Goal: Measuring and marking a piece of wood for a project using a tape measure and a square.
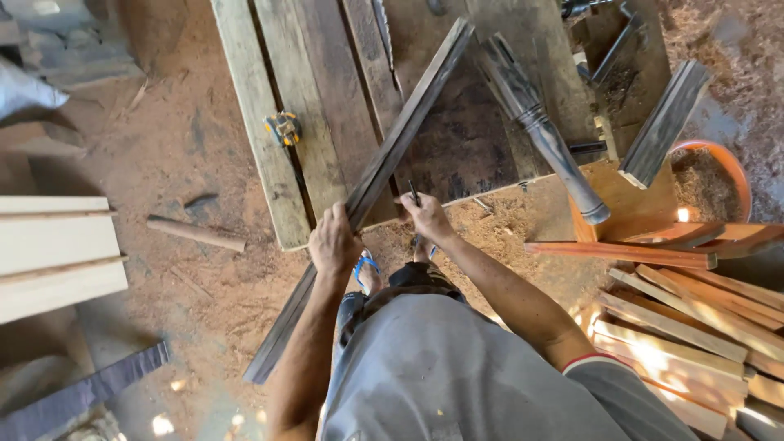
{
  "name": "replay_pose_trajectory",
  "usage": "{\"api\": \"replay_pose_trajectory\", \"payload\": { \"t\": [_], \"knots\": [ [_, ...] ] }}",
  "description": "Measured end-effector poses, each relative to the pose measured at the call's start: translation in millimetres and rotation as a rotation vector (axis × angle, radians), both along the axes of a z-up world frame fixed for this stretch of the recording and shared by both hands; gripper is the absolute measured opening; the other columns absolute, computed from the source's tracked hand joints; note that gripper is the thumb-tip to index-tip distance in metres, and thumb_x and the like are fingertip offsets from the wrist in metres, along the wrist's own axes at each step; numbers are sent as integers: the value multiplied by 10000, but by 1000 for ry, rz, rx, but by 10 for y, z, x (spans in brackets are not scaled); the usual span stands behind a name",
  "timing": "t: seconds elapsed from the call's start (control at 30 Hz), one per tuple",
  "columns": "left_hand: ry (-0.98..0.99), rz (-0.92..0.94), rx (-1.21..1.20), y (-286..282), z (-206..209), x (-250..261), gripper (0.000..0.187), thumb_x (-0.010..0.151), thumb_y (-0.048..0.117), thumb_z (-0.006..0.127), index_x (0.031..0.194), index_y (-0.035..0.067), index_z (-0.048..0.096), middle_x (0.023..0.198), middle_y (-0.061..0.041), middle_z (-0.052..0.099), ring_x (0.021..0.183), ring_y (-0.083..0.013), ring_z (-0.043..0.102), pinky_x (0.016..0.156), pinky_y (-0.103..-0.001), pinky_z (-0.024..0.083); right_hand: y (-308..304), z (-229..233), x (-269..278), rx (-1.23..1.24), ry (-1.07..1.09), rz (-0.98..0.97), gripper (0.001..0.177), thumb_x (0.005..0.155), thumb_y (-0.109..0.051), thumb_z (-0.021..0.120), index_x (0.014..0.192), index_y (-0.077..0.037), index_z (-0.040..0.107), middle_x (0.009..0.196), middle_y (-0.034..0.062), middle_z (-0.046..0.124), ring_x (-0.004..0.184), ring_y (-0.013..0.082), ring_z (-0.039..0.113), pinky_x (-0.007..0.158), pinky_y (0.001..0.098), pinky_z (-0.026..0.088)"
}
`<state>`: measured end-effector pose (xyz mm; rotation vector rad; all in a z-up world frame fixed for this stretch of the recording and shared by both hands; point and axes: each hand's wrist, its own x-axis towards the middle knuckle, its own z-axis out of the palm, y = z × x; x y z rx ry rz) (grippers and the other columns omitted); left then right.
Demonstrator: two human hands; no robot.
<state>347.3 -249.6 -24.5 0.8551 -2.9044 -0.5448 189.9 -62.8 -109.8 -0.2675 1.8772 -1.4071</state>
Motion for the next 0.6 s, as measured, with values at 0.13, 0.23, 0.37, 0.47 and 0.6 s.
{"api": "replay_pose_trajectory", "payload": {
  "t": [0.13,0.23,0.37,0.47,0.6],
  "knots": [
    [-134,-20,88,-159,40,182,505,825,208,790,1236,53,541,1020,-113,663,883,-259,687,744,-392,579,577,-91,-384,212,225,26,393,1078,-383,576,1001,-22,708,791,109,676,590,137,582,472,285,470],
    [-226,33,106,-257,134,279,491,853,195,771,1270,79,539,993,-100,664,848,-253,686,683,-404,576,953,418,-679,421,398,-96,277,927,-367,660,956,-96,708,729,31,661,521,95,562,400,285,445],
    [-209,18,-42,-158,255,145,532,786,197,779,1257,110,548,1039,-95,644,948,-267,667,796,-420,553,1670,563,-1308,667,592,-294,306,916,-360,721,1043,-84,685,880,73,671,748,179,626,639,353,513],
    [-203,54,-96,-83,265,-64,637,734,249,807,1299,119,542,1053,-104,623,991,-290,644,819,-444,532,2099,592,-1753,895,594,-392,468,884,-476,754,1125,-85,666,991,102,674,884,250,627,787,455,502],
    [-50,103,-110,75,202,-445,721,716,344,851,1314,92,538,1073,-119,619,1002,-319,633,819,-480,517,2619,194,-2190,1216,1561,-63,869,500,-913,713,972,-183,723,988,121,710,1025,341,675,715,489,539]
  ]
}}
